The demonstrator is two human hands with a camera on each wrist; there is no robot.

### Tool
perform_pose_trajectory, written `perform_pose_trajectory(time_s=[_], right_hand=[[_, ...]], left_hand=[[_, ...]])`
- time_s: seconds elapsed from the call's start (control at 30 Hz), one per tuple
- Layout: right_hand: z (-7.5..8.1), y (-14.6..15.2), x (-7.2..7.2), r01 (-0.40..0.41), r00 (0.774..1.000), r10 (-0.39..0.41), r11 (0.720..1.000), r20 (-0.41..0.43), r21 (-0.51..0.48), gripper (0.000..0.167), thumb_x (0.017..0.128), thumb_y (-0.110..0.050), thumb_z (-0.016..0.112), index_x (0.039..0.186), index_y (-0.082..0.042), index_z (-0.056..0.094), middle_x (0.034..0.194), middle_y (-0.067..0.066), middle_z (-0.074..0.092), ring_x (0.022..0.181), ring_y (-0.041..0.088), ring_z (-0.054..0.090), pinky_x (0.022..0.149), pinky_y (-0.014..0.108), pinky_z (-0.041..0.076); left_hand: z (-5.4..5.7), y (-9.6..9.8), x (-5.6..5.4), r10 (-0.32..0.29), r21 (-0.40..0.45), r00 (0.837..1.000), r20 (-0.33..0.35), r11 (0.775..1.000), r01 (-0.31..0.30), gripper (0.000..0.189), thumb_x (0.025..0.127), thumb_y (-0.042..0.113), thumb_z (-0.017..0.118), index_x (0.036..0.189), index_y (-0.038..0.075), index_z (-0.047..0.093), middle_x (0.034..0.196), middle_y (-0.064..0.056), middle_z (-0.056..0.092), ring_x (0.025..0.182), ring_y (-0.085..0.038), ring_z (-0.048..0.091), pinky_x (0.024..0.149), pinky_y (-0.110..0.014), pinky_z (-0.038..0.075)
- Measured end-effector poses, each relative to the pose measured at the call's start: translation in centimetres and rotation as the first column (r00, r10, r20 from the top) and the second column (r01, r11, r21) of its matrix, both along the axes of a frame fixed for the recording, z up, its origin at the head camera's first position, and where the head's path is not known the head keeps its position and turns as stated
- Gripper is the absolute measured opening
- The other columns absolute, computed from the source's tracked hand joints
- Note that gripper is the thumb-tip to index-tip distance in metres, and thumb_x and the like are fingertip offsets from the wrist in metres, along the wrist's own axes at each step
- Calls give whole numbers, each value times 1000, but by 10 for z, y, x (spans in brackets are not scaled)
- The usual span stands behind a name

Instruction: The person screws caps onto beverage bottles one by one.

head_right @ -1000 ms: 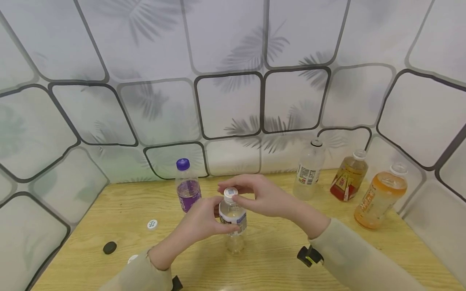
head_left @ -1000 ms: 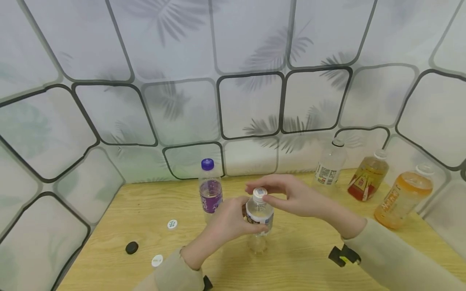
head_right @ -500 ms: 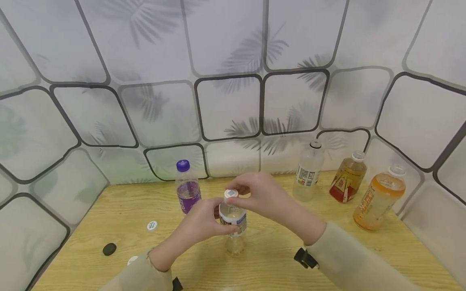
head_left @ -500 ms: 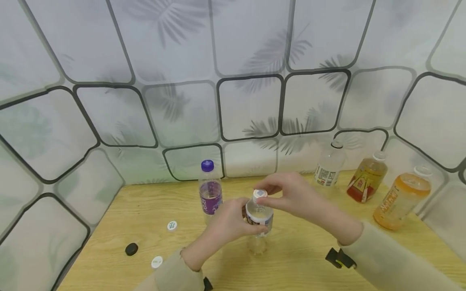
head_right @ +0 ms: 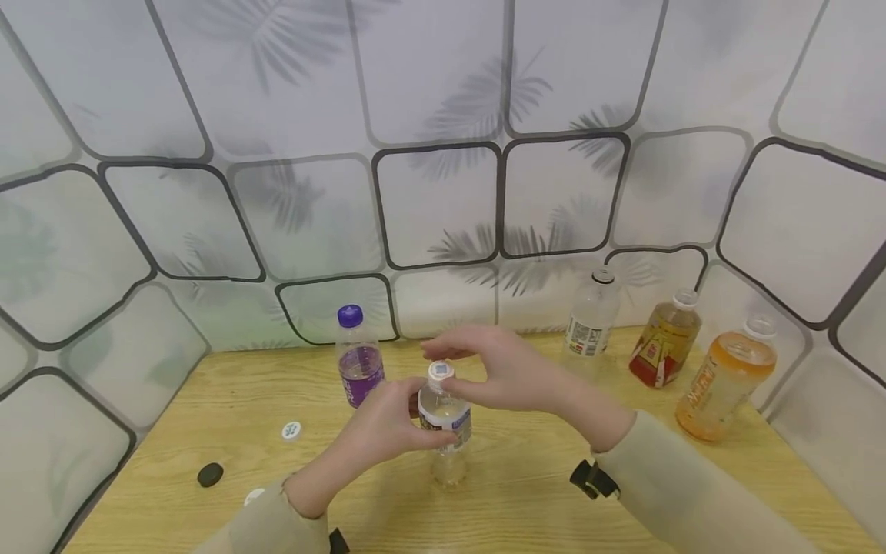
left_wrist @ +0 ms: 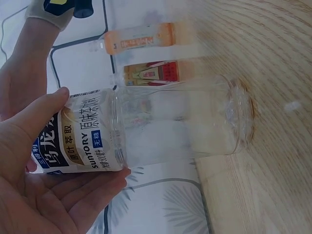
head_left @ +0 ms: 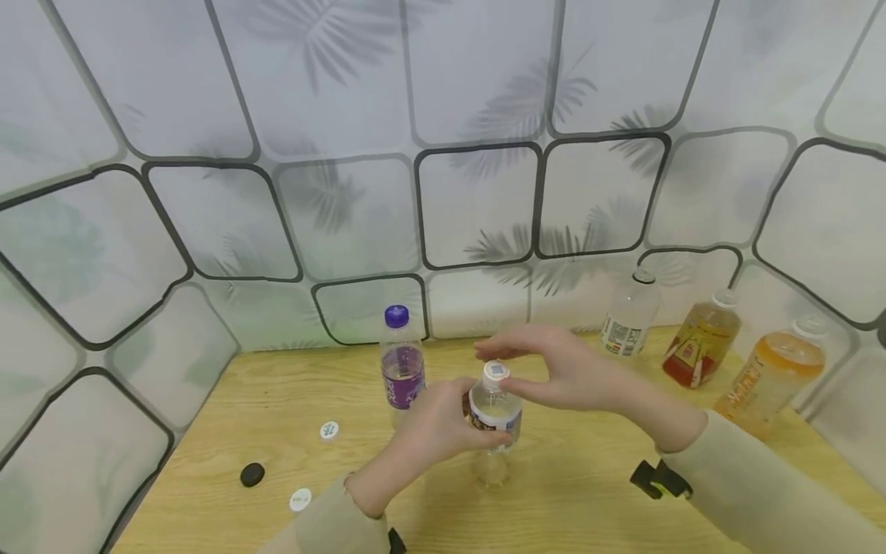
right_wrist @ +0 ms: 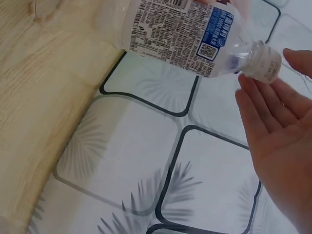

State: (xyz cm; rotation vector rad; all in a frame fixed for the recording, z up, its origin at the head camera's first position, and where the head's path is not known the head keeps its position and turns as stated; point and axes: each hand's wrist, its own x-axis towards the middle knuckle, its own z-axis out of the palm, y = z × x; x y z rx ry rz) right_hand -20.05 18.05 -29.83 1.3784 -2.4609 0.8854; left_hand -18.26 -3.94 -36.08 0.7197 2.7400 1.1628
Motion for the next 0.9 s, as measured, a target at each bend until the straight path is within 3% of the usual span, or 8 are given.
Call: perform_pose_trajectory(time_s=[0.1,0.23,0.53,0.77,0.9], right_hand=[[2,5,-4,-96,995,95,995,40,27,36,98,-3,73,135,-5,70,133,7,75,119,23,73,102,39,61],[2,7,-6,-121,989,119,992,85,26,36,98,0,72,134,-4,71,132,8,76,120,24,73,101,38,62],[1,6,-2,5,999,-6,1000,50,13,30,93,-9,81,123,-7,77,117,5,81,103,19,77,93,35,64],[5,-2,6,143,988,-140,988,-58,62,22,87,-18,89,106,-14,77,97,-8,80,86,4,74,81,29,64],[6,-3,6,161,986,-155,982,-69,94,24,88,-21,88,109,-14,77,101,-6,80,91,8,76,84,32,64]], left_hand=[[0,0,0,5,-3,1000,-9,1000,-5,56,76,36,97,118,9,73,101,0,79,80,-5,67,68,-23,55],[0,0,0,0,0,1000,-9,1000,0,56,76,35,97,118,9,72,103,-1,79,80,-5,67,69,-23,55],[1,0,1,6,-2,1000,-9,1000,-6,55,76,36,97,118,8,73,102,-3,80,81,-7,68,70,-23,56],[1,0,1,-4,3,1000,10,1000,4,54,77,35,97,118,10,73,105,-2,80,86,-8,70,72,-24,57],[0,-1,-1,-11,5,1000,16,1000,11,54,78,35,96,119,10,73,106,-2,80,87,-10,72,74,-25,58]])
